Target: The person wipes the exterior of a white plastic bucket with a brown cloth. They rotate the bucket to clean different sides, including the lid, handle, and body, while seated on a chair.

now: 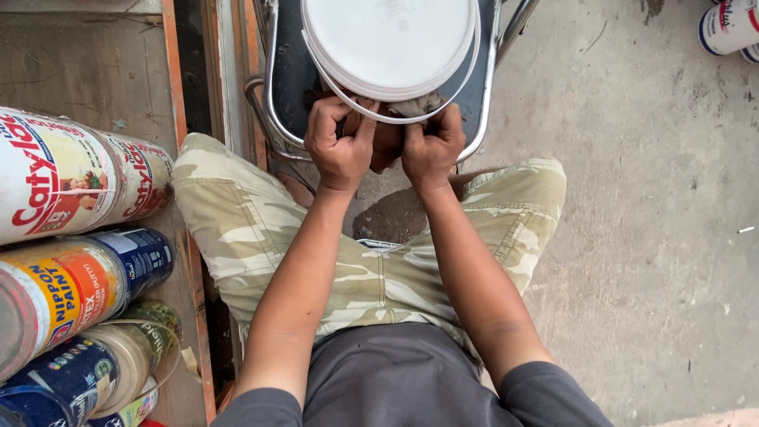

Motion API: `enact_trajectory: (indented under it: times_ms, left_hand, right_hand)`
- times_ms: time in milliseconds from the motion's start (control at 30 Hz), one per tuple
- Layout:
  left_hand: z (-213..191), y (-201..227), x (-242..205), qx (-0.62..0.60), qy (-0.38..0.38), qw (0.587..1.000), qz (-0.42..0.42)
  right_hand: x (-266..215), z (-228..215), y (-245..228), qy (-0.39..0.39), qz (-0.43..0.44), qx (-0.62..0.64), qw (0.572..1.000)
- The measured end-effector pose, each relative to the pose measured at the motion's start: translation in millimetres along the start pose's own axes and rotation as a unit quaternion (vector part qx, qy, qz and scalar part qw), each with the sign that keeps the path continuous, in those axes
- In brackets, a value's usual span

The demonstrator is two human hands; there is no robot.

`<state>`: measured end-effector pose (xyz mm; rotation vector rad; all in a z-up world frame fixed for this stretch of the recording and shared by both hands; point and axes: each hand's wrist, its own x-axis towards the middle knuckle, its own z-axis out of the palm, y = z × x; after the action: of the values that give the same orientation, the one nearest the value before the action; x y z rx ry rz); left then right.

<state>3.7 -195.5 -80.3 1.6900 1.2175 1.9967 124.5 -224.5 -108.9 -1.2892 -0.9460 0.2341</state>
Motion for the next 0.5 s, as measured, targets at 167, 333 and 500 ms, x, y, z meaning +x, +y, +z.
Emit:
enact_trajectory:
  times_ms: [167,333,500]
  left_hand:
    - [-10,-16,-13,-0.034,-0.025,0.999,-0.024]
    - [-9,-14,-19,-0.043,-0.028,0.997,-0.058]
    - [-6,-10,-22,-0.028,-0.017,0.998,-0.051]
  right_hand:
    - [-21,3,18,-0.025,-0.044,-0.128,0.991]
    - [0,-6,31,0.095,-0.039,0.019,0.995]
    - [-15,8,11,0.044,-0.099,-0.111,0.988]
